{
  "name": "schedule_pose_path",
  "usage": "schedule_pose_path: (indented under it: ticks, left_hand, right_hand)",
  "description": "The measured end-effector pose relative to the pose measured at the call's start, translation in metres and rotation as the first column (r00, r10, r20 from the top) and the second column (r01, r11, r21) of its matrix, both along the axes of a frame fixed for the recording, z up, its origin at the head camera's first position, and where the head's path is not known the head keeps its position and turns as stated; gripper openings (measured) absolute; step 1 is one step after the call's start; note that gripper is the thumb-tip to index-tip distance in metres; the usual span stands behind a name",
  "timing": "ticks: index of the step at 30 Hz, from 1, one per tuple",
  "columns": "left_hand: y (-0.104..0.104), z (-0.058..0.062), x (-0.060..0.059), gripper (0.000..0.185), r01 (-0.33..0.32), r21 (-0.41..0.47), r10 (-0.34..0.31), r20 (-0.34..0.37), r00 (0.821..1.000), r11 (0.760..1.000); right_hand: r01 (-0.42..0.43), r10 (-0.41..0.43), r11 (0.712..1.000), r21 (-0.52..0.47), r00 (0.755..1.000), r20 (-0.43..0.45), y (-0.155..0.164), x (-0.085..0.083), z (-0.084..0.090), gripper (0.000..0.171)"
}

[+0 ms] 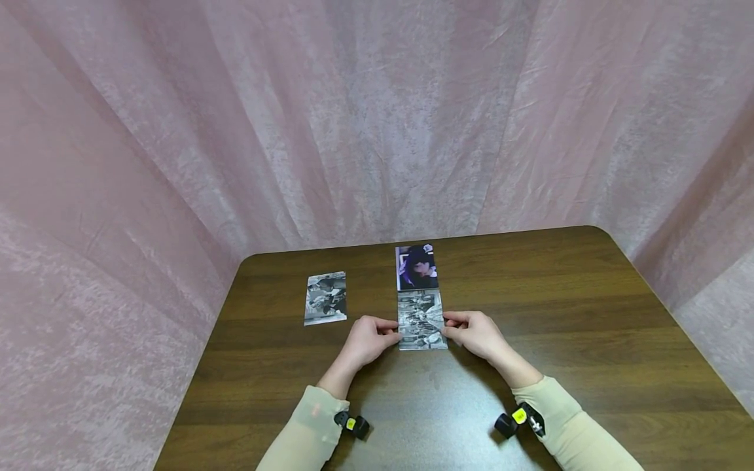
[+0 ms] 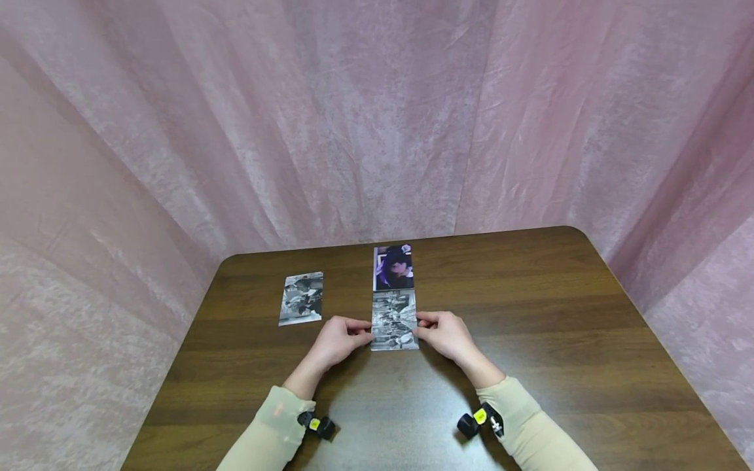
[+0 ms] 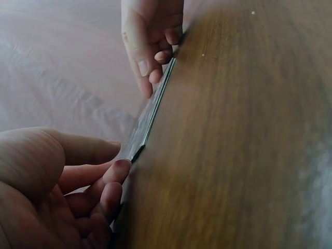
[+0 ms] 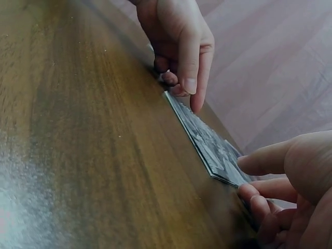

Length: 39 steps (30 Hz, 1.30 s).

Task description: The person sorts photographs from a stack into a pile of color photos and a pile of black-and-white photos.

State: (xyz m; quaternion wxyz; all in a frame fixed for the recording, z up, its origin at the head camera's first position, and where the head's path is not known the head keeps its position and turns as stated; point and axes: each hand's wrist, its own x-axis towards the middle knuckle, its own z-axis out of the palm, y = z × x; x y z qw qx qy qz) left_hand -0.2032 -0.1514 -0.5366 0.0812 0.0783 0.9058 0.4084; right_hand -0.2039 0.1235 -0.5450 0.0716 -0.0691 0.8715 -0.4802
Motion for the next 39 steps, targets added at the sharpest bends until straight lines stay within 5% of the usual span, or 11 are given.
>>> schedule_pose_path:
  ticks: [19, 39]
  left_hand:
    - [-0.038, 0.006, 0.004, 0.025, -0.098, 0.047, 0.098, -0.004, 0.995, 0.994]
    - [-0.092, 0.007, 0.004, 0.026, -0.272, 0.146, 0.277, -0.013, 0.961, 0.951]
  right_hand:
    - [0.003, -0.002, 0.995, -0.095, 1.0, 0.01, -0.009, -0.006, 0.017, 0.044]
    - [-0.1, 0.086, 0.981, -0.166, 0.992, -0.087, -0.101, -0.021, 0.024, 0.037]
